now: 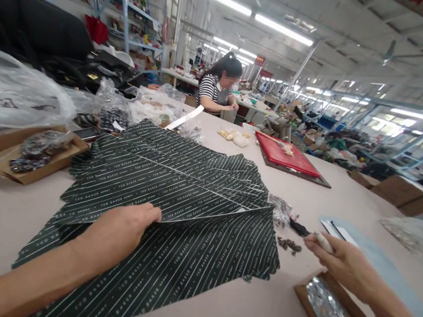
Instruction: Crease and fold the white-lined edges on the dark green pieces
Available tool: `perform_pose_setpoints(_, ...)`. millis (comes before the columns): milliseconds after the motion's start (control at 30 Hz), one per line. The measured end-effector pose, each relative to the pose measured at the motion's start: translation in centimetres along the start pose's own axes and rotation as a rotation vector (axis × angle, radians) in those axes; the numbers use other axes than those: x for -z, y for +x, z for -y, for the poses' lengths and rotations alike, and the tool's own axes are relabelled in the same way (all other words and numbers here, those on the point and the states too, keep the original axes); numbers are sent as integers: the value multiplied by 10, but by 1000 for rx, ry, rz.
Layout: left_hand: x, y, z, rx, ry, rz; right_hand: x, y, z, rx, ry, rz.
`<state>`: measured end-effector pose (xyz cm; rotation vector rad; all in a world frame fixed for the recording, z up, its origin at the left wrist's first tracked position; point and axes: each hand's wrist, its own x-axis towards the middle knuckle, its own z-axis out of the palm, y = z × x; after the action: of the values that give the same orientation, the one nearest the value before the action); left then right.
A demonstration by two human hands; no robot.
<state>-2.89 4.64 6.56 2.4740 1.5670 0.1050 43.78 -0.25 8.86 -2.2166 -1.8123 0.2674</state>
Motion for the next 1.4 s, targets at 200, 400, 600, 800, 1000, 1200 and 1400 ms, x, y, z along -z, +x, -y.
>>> perform_pose_setpoints(200,25,-9,19,-76,-288,378,6,-81,63,-66,352,-96)
perform_pose_setpoints(400,-12,-14,4,-59,-290,542,-62,-129,152,-57,733,362)
perform_pose_setpoints(600,-24,-12,-20,-48,-340,547,-126,-120,177,-98,861,526)
perform_pose_setpoints(800,-35,3,-40,-25,-492,622,-131,-109,177,-170,791,539)
perform_pose_setpoints(1000,-45,7,-39,-60,-753,815,-125,-105,178,-180,855,520)
perform_pose_setpoints(1200,-51,5,-34,-1,-1055,889,-123,-104,180,-126,833,511)
perform_pose_setpoints(1400,-51,4,-32,-18,-1044,887,-124,-106,180,-79,787,484)
